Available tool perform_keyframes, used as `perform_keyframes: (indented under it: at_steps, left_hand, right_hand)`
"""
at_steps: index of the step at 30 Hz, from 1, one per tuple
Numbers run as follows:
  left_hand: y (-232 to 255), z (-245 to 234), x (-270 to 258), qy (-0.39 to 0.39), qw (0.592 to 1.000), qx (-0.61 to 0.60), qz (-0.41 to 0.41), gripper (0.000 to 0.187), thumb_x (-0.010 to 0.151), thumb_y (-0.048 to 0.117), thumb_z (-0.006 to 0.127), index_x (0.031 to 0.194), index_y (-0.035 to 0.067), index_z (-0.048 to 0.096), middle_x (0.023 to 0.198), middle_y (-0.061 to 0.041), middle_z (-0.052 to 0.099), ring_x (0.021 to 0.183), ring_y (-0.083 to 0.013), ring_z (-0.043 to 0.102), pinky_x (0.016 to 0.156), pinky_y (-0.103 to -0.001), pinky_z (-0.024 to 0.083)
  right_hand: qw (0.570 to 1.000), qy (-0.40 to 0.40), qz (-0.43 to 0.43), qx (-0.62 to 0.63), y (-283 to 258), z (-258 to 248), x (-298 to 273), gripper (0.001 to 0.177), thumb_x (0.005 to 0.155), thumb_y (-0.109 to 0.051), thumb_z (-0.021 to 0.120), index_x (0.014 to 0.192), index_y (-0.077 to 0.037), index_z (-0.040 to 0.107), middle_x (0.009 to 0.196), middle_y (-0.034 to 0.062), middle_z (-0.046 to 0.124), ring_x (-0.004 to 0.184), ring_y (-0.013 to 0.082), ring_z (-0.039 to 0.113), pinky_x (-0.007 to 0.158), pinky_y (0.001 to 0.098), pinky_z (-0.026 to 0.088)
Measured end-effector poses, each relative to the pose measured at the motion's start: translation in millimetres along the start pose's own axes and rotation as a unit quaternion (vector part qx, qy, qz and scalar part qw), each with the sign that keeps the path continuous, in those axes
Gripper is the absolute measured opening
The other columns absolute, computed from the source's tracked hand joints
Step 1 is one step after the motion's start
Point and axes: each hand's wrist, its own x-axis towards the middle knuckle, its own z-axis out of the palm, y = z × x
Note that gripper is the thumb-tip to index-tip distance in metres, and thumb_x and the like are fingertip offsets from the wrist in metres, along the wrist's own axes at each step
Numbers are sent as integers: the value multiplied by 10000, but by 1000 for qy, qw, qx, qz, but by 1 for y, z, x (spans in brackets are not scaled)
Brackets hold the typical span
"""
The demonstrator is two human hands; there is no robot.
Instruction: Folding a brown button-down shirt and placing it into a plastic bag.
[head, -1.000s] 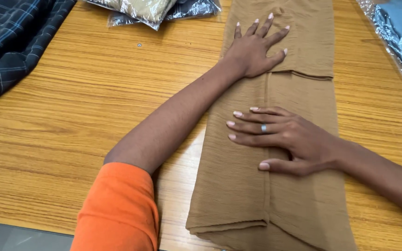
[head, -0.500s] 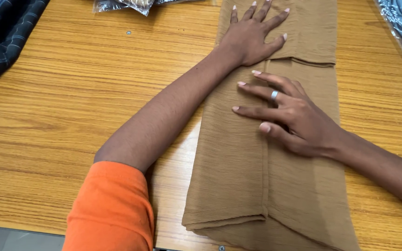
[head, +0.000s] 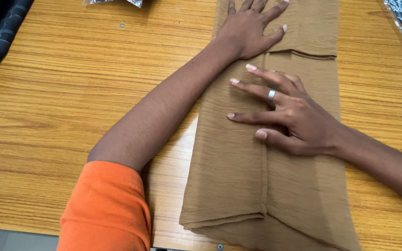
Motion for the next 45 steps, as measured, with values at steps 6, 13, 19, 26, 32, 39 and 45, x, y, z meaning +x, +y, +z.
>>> perform_keyframes:
  at_steps: [6,13,19,26,32,39,45]
  left_hand:
    - [-2,3,2,15,1000,-1,8,667,1003,646,406,1589,342,313,1623,-168,334,1507,-379,298,1164,-753,168]
    - [-1,2,0,30,999,-10,13,653,998,636,416,1573,331,363,1597,-149,383,1492,-363,334,1162,-752,188]
    - [1,-2,-2,14,1000,-12,7,657,1008,631,409,1584,318,361,1585,-135,411,1476,-357,365,1178,-735,208]
    - [1,-6,-1,20,1000,11,15,671,1006,642,402,1590,323,313,1619,-169,333,1494,-391,296,1166,-745,146]
    - [2,-8,-3,-3,1000,-12,-9,668,1007,646,382,1601,354,288,1654,-152,304,1538,-379,261,1199,-729,117]
    - [3,-7,-3,-13,1000,2,-4,673,1004,647,384,1606,362,287,1669,-157,262,1546,-389,226,1207,-724,102]
    - [2,-9,-1,-19,1000,10,-5,682,996,660,378,1609,385,265,1705,-128,151,1560,-382,200,1206,-712,117]
  right_hand:
    - [1000,12,16,-5,3,3,-1,468,1035,-531,386,1367,-360,668,1674,87,361,1577,371,215,1233,642,188]
    - [999,10,52,3,0,0,0,425,1031,-503,439,1362,-375,673,1672,78,372,1588,362,214,1238,627,207]
    - [1000,-5,-25,17,2,-1,1,442,993,-550,479,1354,-379,667,1660,68,379,1572,355,213,1232,639,183]
    - [998,-29,-50,39,4,3,2,452,999,-553,452,1388,-393,618,1678,39,389,1602,312,239,1275,614,166]
    - [994,-98,47,-24,-12,12,3,858,971,-690,287,1633,-152,195,1696,105,241,1558,307,213,1242,609,107]
    - [983,-143,-109,-16,-60,3,-2,858,984,-714,271,1649,-174,236,1731,108,226,1586,326,233,1263,559,130]
    - [944,-131,-291,-84,-71,-19,10,778,973,-741,327,1635,-331,325,1732,26,252,1610,257,248,1298,474,180]
